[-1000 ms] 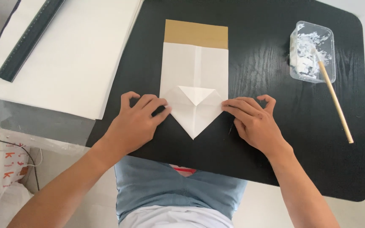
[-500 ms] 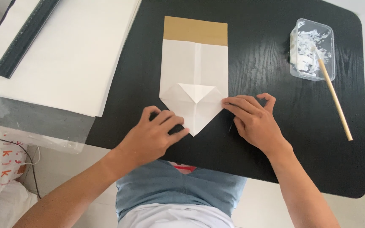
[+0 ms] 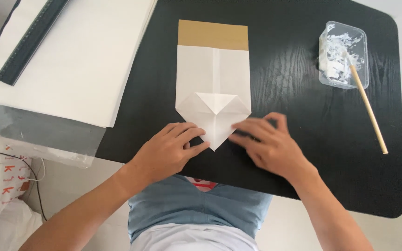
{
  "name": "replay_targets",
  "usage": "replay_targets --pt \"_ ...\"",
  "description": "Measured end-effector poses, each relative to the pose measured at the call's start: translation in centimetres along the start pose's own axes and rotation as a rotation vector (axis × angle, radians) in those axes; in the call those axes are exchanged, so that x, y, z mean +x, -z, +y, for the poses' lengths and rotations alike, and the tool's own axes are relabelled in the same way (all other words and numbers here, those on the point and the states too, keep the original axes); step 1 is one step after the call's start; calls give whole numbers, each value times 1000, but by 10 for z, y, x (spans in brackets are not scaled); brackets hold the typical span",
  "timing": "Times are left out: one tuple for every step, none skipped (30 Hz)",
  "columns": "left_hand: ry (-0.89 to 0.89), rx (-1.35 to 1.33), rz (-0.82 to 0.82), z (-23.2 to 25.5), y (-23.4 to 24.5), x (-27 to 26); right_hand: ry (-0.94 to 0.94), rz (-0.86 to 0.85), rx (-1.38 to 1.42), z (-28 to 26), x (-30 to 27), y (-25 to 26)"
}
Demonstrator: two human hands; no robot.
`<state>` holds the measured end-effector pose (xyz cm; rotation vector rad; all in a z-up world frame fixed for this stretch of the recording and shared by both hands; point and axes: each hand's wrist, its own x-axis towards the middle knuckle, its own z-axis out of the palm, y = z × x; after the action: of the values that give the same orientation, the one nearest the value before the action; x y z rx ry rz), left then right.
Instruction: Folding a piece of paper into a specific shape and applying glue with a brush to secure the folds.
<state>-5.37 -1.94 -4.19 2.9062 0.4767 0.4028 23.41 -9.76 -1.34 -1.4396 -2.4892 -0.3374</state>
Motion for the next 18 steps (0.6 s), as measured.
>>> replay_targets --pt "3 0 5 0 1 0 46 2 72 -5 1 0" --pt "6 0 10 1 1 0 92 3 144 -10 1 -1" --pt "6 -2 9 0 0 0 92 2 145 -15 7 6" --pt "13 -11 3 0 0 1 112 7 158 -20 12 12" --pt "21 -22 -4 -1 -1 1 132 11 173 -25 17 18" --pt "21 -25 -5 -1 -4 0 132 9 175 -23 14 14" --pt "6 -10 26 -2 -7 -1 142 3 154 -21 11 10" --pt "-9 5 56 -2 -9 -2 152 -2 133 -20 9 6" --pt "-12 5 56 -2 -9 -1 150 -2 132 -21 7 3" --pt "-5 1 59 -1 -9 -1 143 -2 132 -21 6 0" --pt "4 -2 64 -1 -9 -1 137 -2 132 -22 4 -3" --pt "4 -2 64 -1 -8 0 137 -2 131 -21 4 -3" --pt "0 -4 62 0 -7 0 145 -4 129 -21 4 -3" --pt "-4 -6 61 0 -6 0 152 -6 127 -21 4 -3" --pt "-2 -5 62 0 -7 -1 155 -6 127 -22 6 -2" --pt "-10 -10 70 0 -9 -1 151 -12 117 -23 7 0" --pt "-18 -16 78 0 -10 -2 146 -18 107 -25 9 2" --pt "-16 -16 78 0 -11 -2 148 -19 108 -25 11 4"
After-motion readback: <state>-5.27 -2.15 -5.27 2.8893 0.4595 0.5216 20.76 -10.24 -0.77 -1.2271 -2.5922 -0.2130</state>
